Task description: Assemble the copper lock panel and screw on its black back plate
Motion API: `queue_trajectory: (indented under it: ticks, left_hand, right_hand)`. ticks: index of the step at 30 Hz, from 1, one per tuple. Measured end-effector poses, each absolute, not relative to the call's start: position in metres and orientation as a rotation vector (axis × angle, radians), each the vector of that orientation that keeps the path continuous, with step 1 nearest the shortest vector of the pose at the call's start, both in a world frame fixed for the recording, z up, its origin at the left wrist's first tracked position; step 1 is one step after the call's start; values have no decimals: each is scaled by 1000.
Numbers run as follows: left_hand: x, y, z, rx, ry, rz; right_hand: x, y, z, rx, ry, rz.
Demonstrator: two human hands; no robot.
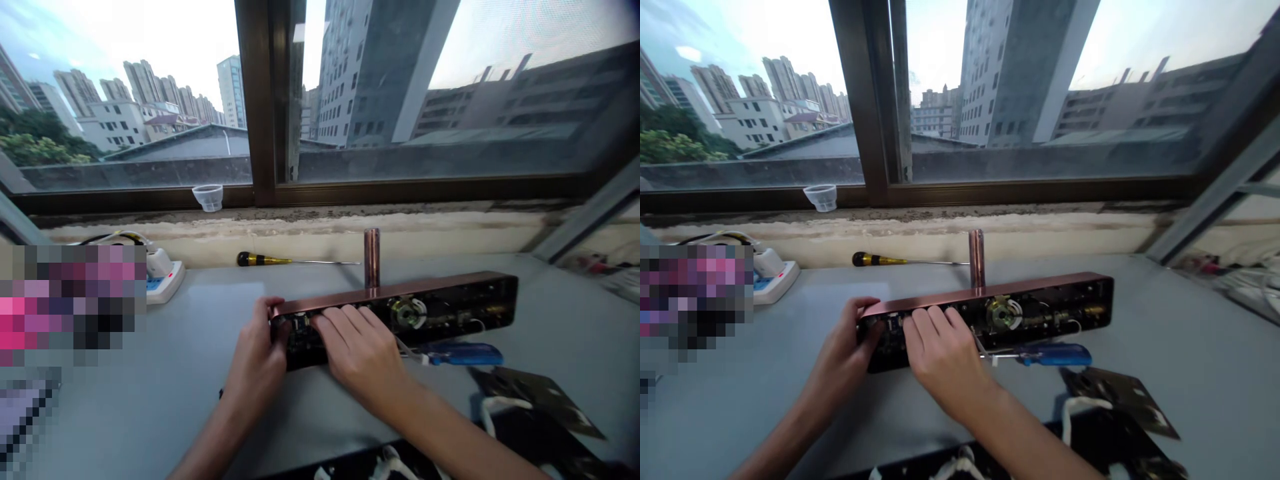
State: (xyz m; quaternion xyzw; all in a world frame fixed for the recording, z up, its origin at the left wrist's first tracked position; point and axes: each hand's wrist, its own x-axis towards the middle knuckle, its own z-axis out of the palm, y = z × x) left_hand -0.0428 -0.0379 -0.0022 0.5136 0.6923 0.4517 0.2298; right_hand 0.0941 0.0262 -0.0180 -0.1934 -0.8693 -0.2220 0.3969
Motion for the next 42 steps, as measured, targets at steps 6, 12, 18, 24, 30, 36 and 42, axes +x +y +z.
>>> queue_trajectory:
  ticks: [6,12,18,24,30,36,42]
  left_hand:
    - [-44,-39,-1,1434,1893,1232]
    - [-45,-38,4,1481,1861,1200]
    - [-44,-39,2,1444,1877,1206]
    - [-45,-39,-1,1444,1871,1208]
    - [-45,-40,-1,1483,1889,1186]
    - [-46,-39,-1,1523,1887,1153]
    - [-46,-40,-1,1498,1881,1159]
  right_hand:
    - [93,29,-16,-424,-2180,-565]
    - [97,27,-13,-387,-2239,-589]
    - [98,27,-14,-419,-2204,-579]
    - [99,27,-15,-372,-2247,-635]
    - [100,30,-14,-294,-2243,-618]
    - [100,36,-10,-170,-2255,-640]
    - [100,39,-14,-211,-2219,-622]
